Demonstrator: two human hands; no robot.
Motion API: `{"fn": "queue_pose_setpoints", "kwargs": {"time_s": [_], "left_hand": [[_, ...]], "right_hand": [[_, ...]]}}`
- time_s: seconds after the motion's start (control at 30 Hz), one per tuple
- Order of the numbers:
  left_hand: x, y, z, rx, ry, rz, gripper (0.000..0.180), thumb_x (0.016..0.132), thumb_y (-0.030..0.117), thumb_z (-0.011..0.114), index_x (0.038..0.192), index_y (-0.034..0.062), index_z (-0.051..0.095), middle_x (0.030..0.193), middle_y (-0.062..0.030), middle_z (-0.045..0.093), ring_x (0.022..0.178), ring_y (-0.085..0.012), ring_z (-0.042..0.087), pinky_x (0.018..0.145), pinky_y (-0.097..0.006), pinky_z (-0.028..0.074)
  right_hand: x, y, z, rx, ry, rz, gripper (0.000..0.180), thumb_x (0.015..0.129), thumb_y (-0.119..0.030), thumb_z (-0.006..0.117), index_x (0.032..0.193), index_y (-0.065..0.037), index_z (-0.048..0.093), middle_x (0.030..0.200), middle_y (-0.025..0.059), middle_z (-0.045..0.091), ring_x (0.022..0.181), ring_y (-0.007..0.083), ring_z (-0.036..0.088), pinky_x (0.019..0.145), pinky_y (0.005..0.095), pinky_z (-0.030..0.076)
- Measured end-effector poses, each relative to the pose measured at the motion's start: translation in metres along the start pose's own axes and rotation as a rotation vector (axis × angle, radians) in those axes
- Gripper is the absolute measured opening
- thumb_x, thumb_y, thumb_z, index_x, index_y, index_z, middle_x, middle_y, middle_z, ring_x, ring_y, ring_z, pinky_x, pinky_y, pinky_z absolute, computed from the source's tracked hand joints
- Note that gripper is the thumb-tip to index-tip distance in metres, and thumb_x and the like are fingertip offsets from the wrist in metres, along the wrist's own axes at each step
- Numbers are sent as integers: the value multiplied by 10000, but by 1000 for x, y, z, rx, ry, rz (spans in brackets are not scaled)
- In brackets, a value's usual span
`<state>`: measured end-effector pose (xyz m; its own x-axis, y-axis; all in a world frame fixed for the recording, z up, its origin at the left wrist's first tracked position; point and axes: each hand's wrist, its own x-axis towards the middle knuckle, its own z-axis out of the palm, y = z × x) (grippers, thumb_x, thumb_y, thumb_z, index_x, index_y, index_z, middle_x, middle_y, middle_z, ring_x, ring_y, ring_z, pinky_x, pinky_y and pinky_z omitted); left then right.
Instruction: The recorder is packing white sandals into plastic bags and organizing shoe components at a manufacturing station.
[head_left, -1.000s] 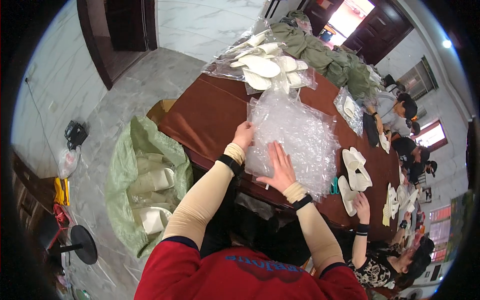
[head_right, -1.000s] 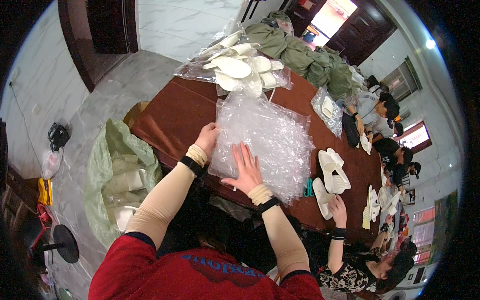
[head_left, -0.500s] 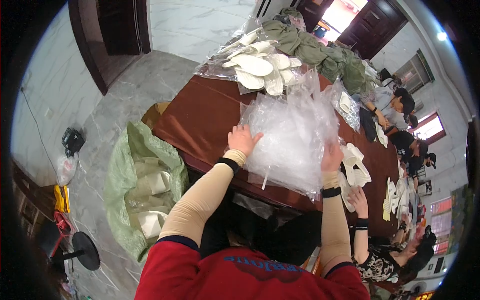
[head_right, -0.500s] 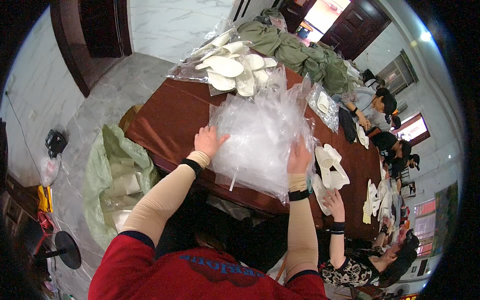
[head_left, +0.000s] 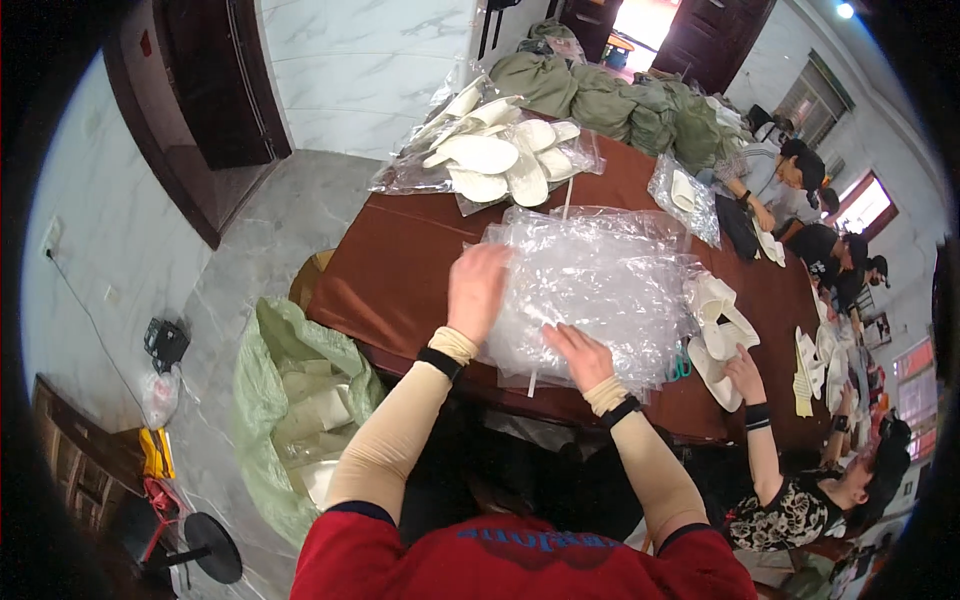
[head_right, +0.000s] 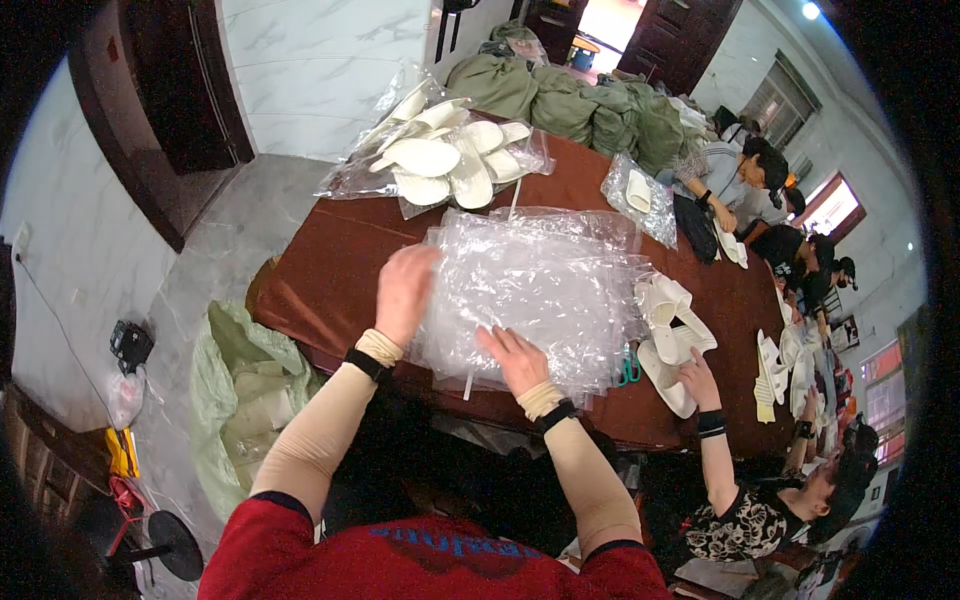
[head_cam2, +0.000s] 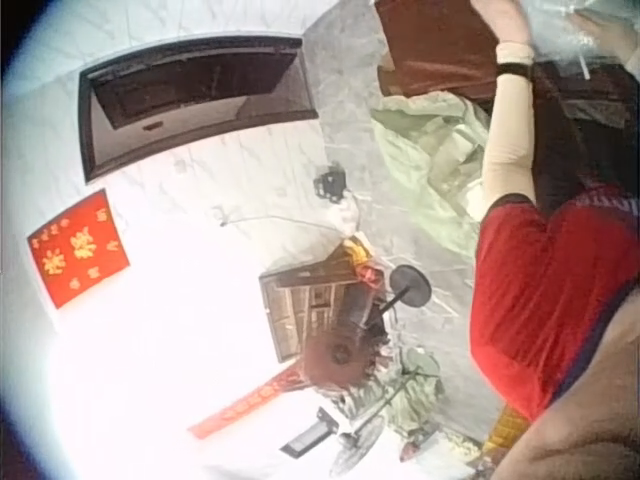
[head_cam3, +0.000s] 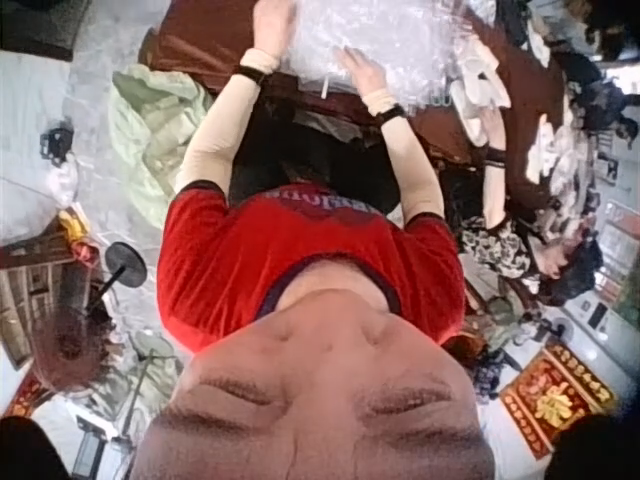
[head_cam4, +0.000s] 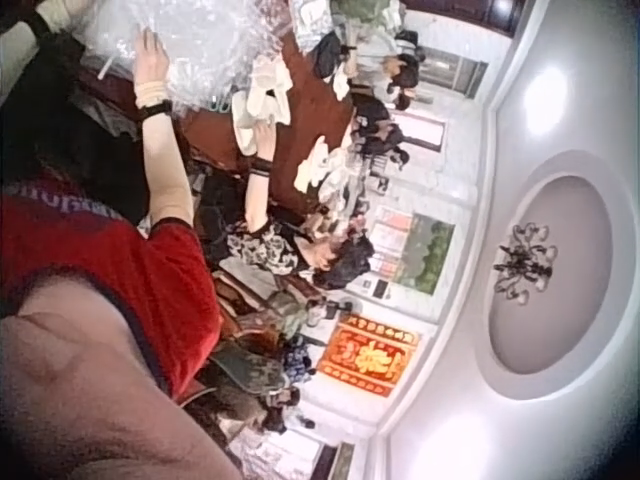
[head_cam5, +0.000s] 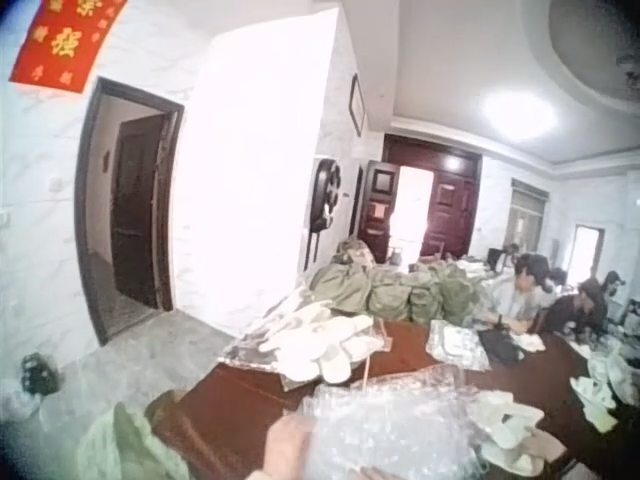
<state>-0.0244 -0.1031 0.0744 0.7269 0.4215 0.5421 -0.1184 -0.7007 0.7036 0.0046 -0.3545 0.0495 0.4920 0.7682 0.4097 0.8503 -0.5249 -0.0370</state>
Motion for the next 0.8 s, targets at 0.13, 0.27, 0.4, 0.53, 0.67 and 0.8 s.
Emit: {"fn": "queue_pose_setpoints", "kwargs": {"time_s": [0.13,0.27,0.4,0.53,0.67,0.8], "left_hand": [[25,22,38,377,-329,644,430,905,383,492,1313,245,497,1435,-42,367,1362,-301,244,1079,-588,161],[24,-79,87,519,-497,385,537,899,494,453,1375,246,417,1512,-18,229,1403,-335,121,1041,-684,96],[19,-77,100,626,-568,246,618,885,545,446,1418,252,340,1537,-41,149,1413,-349,60,999,-736,72],[27,-23,60,604,-549,353,649,874,555,458,1435,265,307,1542,-53,120,1411,-376,42,997,-734,109],[10,-40,63,530,-584,445,640,858,586,454,1407,272,364,1536,-48,145,1413,-362,37,991,-740,97],[7,-58,76,600,-701,440,677,837,612,463,1417,285,342,1536,-55,135,1412,-363,45,1005,-726,118]], "right_hand": [[-10,-2,7,-3,-65,21,545,790,-20,505,1297,-221,490,1228,136,566,1083,335,576,843,362,528],[-12,-14,27,64,-118,-7,608,792,14,518,1357,-185,416,1257,162,541,1127,345,547,937,403,472],[-13,8,15,358,-220,6,595,813,-74,601,1368,-157,403,1311,170,492,1186,361,485,1025,389,385],[42,35,-84,748,-911,264,593,853,-305,600,1388,-156,393,1373,170,422,1271,358,378,1038,410,339],[61,70,-55,244,-124,-42,635,833,-394,617,1395,-224,376,1397,151,400,1319,341,321,1065,456,298],[23,111,23,22,-397,191,539,884,-415,544,1375,-237,412,1418,132,386,1325,332,320,1078,458,277]]}}
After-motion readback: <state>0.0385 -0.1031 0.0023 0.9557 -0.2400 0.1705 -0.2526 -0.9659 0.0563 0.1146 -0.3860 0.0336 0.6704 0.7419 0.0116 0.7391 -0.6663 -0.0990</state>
